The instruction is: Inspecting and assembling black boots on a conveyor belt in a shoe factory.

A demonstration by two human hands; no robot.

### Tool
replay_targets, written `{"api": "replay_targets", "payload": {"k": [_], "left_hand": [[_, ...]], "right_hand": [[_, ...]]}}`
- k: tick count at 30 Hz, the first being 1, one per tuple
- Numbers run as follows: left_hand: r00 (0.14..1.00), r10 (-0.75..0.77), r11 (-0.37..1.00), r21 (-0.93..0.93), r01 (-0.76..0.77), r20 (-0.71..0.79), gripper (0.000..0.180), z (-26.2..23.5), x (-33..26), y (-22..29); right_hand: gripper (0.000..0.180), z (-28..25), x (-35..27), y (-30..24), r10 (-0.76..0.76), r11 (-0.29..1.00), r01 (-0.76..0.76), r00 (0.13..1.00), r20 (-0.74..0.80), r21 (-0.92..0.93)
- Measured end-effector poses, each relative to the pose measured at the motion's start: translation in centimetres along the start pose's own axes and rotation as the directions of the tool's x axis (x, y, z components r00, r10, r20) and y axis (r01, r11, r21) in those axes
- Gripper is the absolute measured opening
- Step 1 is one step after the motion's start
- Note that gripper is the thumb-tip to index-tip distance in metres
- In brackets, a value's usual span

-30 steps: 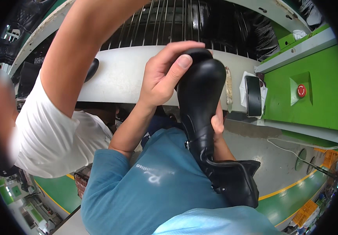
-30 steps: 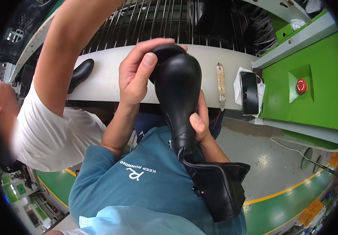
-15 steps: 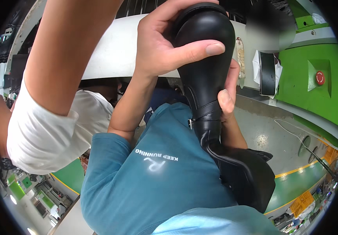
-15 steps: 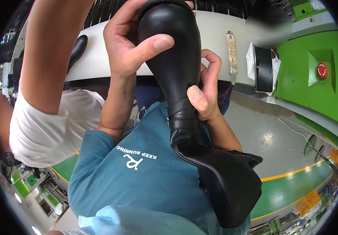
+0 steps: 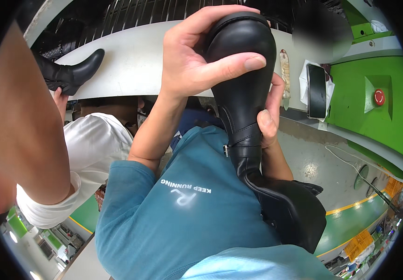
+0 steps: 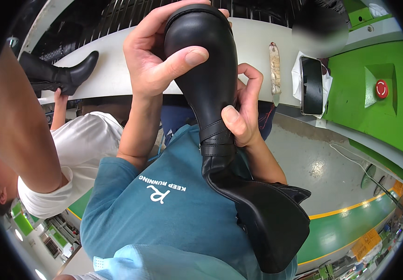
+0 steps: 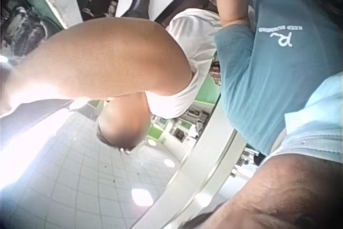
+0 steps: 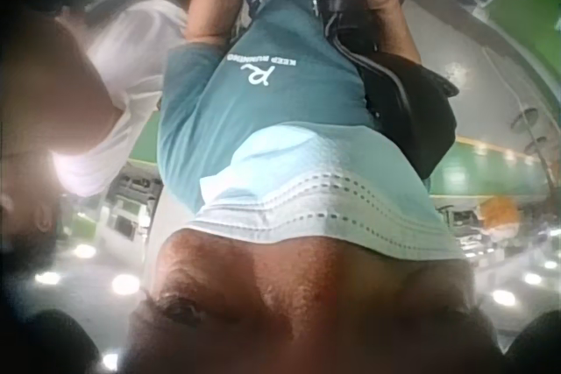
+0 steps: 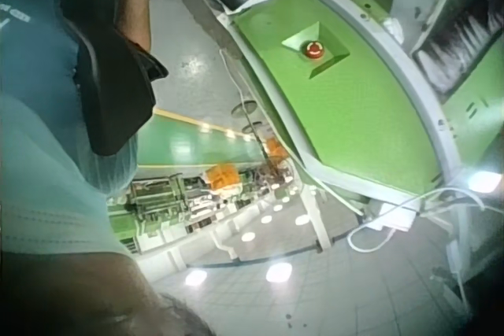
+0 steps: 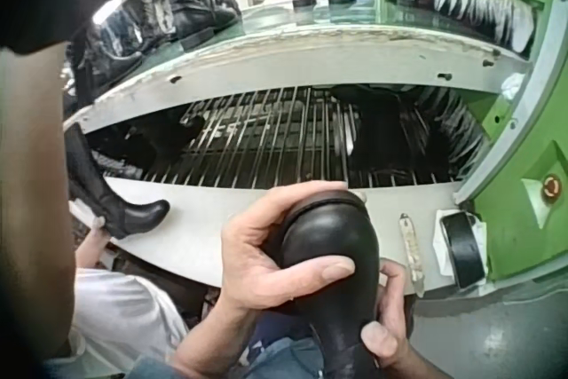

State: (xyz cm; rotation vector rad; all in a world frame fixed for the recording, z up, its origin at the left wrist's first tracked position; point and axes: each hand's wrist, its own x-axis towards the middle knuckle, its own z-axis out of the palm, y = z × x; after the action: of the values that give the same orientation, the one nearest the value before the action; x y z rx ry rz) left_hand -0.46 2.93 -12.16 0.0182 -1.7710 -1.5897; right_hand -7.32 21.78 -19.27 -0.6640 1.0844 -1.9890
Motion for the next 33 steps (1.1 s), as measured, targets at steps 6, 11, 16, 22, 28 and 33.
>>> {"api": "replay_targets", "payload": {"k": [6,11,16,22,28,33], "left_hand": [[0.997,0.074,0.997,0.010,-0.073,-0.023,0.057,0.4,0.2,0.3],[0.995,0.100,0.993,0.066,-0.100,0.003,0.060,0.3,0.3,0.3],[0.997,0.075,0.996,0.043,-0.074,-0.007,0.057,0.5,0.1,0.7],[0.999,0.047,0.998,0.040,-0.046,-0.009,0.055,0.5,-0.2,0.8],[0.999,0.001,1.000,0.030,0.000,-0.049,0.051,1.0,-0.8,1.3],[0.993,0.022,0.996,-0.088,-0.032,-0.113,0.056,1.8,-0.7,1.9]], "right_hand": [[0.095,-0.1,-0.2,-0.1,0.010,1.000,-0.010,1.000,0.004,0.002],[0.094,-0.3,-0.4,0.0,0.014,1.000,-0.014,1.000,0.014,-0.009],[0.107,-0.4,-0.4,0.0,0.066,0.997,-0.065,0.998,-0.001,-0.039],[0.096,0.1,-0.3,0.1,-0.002,0.999,0.002,1.000,0.007,0.035],[0.104,0.0,-0.5,-0.2,0.011,1.000,-0.011,1.000,-0.016,-0.018],[0.107,0.2,-0.7,-0.5,0.012,0.998,-0.014,1.000,-0.025,-0.065]]}}
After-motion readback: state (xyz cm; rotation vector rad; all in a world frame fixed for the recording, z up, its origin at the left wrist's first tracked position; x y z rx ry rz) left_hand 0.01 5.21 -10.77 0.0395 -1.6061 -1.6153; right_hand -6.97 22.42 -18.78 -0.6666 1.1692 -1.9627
